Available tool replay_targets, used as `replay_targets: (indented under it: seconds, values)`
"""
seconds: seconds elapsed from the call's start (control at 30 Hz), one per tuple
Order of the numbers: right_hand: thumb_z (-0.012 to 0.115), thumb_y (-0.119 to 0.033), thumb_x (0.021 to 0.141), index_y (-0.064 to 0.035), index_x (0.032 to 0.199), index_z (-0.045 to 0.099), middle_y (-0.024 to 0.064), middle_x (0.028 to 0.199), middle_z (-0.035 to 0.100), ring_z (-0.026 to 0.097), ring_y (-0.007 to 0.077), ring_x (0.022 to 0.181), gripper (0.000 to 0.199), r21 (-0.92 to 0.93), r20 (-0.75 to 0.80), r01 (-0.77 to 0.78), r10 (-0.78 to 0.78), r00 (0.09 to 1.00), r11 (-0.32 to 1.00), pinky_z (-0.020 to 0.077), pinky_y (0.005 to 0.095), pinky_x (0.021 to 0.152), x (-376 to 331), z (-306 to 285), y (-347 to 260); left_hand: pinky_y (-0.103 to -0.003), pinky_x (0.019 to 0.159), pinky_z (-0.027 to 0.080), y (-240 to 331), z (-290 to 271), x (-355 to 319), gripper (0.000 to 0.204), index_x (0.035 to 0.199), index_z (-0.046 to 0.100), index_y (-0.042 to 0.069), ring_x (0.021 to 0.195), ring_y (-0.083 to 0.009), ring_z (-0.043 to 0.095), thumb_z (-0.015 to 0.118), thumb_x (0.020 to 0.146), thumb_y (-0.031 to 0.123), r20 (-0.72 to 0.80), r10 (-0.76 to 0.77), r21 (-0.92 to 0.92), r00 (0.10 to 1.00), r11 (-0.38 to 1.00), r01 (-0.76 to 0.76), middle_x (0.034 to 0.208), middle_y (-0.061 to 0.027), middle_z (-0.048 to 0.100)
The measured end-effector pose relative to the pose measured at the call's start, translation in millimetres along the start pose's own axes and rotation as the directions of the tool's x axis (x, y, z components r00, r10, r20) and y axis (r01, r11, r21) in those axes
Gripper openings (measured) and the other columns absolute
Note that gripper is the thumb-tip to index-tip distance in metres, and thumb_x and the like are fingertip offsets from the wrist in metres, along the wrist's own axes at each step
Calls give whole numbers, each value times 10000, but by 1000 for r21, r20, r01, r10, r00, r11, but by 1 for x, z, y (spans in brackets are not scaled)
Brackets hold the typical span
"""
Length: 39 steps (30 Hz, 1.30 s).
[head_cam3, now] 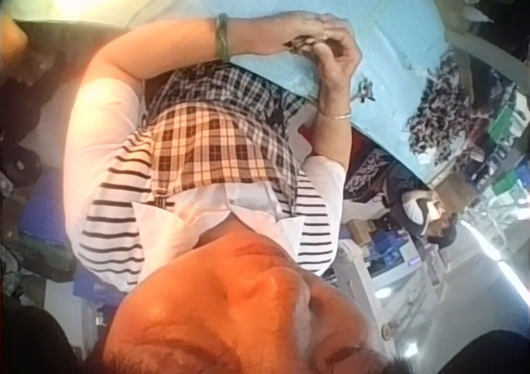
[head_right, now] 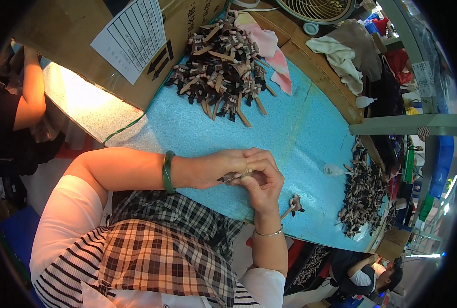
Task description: Assembling small plastic components by applying glue and joining pieces together at a factory workbench.
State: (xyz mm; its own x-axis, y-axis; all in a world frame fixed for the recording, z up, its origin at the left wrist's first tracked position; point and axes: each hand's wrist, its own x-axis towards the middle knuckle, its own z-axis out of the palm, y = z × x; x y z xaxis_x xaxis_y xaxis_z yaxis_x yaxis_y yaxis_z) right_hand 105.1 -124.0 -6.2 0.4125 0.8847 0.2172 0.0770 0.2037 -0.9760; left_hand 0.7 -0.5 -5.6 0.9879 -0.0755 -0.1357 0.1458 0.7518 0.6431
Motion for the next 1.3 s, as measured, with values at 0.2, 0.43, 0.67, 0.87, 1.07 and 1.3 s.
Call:
replay_targets:
  seconds: [0.2,0.43,0.67,0.87,1.07,1.3]
  values:
    - [736,-138,767,17,889,641,105,1003,560,516,244,1062,219,-8,13,13,-13,1000,1000,422,366,909,0,0,-1,-220,519,218,3,3,-2,269,1060,521,101,581,-49,276,443,974,344,-2,12,23,1000,1000,-12,656,63,328]
    - [745,-155,762,19,880,639,102,972,564,518,244,1039,235,-26,13,34,-34,999,999,423,365,894,0,0,-1,-218,533,228,1,2,-2,249,1085,500,89,594,-47,280,459,963,302,5,8,12,1000,1000,-9,664,63,326]
    - [750,-146,754,18,873,638,103,964,567,519,246,1023,232,-26,16,55,-55,998,998,427,362,883,2,1,-2,-210,560,252,0,1,-3,210,1086,489,79,632,-43,303,458,936,223,31,55,-3,998,999,-55,732,63,360]
    - [746,-110,745,22,876,634,105,971,575,521,246,1025,217,-29,25,52,-51,998,998,431,365,881,2,0,-5,-207,568,268,4,5,-3,209,1094,479,75,638,-38,323,462,928,201,11,25,-29,1000,999,-25,746,61,377]
    - [738,-68,736,15,880,631,104,977,580,520,246,1029,197,-17,45,58,-57,997,998,428,359,887,2,-2,-2,-194,555,263,5,6,-4,177,1041,476,102,633,-24,325,471,950,253,11,6,-23,1000,1000,-5,746,68,375]
    - [721,-25,736,16,889,619,109,990,571,531,248,1020,189,26,62,62,-63,996,998,440,359,876,4,-5,-2,-187,534,259,-4,1,4,148,1012,468,119,616,-13,333,463,968,260,14,35,-80,999,996,-33,742,74,384]
